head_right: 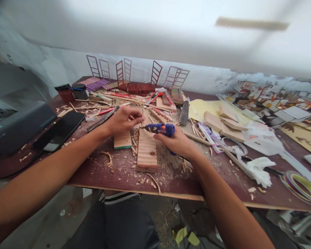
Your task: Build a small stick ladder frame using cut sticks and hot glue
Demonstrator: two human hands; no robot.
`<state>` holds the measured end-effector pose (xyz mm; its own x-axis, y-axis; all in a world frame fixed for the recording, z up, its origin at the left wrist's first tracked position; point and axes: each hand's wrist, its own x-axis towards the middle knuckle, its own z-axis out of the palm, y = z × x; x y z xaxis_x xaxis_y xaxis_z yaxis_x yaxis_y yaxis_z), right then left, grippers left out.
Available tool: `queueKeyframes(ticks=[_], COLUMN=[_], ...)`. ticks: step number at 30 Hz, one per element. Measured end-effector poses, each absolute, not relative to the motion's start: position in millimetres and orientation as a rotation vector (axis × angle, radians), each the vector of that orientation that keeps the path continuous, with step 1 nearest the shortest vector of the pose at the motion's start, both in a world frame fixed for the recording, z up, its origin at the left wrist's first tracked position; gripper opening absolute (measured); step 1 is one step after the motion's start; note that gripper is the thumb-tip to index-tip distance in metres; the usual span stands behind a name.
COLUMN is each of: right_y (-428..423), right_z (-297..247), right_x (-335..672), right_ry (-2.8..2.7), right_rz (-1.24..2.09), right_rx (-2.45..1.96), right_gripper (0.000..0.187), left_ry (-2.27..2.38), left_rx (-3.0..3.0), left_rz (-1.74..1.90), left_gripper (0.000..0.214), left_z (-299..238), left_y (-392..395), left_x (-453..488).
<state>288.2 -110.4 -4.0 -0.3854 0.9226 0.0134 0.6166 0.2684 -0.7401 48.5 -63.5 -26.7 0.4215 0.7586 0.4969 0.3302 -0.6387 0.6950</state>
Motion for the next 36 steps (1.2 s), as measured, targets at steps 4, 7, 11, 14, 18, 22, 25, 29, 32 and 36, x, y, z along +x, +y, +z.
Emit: queueKeyframes(ticks=[4, 7, 11, 14, 18, 22, 25, 29, 32, 36], right_y=[-110.1, -109.4, -108.9, -109.2, -110.0, -110.0, -110.0, -110.1, -109.8, -108.6], right_z=[-4.5, -5.2, -5.5, -5.1, -4.5, -4.4, -4.7, -4.7, -5.0, -5.6], right_x=[288.6, 289.0, 289.2, 288.9, 288.5, 288.8, 289.1, 289.2, 289.2, 289.5], right_ry=[-2.095, -2.092, -2.106, -2.108, -2.097, -2.096, -2.101, -2.107, -2.103, -2.106], right_rz=[0.911, 0.913, 0.902, 0.905, 0.92, 0.919, 0.914, 0.897, 0.897, 0.909], right_rx=[-1.389, -1.406, -1.396, -1.397, -1.419, -1.424, -1.432, -1.44, -1.45, -1.451], right_gripper=[0.026, 0.026, 0.027, 0.027, 0.025, 0.025, 0.025, 0.026, 0.027, 0.027], left_ry=[0.933, 0.927, 0.939, 0.954, 0.95, 0.944, 0.949, 0.944, 0.938, 0.934], left_rx=[2.197, 2.208, 2.219, 2.232, 2.238, 2.25, 2.26, 2.278, 2.289, 2.314], left_rz=[1.121, 1.117, 1.12, 1.117, 1.116, 1.108, 1.096, 1.097, 1.102, 1.106], left_gripper=[0.018, 0.019, 0.019, 0.021, 0.02, 0.021, 0.021, 0.021, 0.021, 0.023], left_z=[-28.6, -29.1, -28.9, -28.6, -28.8, -29.0, -28.7, -28.9, -28.8, -27.8], left_y=[-62.7, -62.4, -62.0, -62.1, -62.6, -63.0, -62.9, -62.7, -63.0, -63.6], left_x=[48.6, 48.8, 48.9, 48.7, 48.7, 48.7, 48.5, 48.1, 47.8, 47.5])
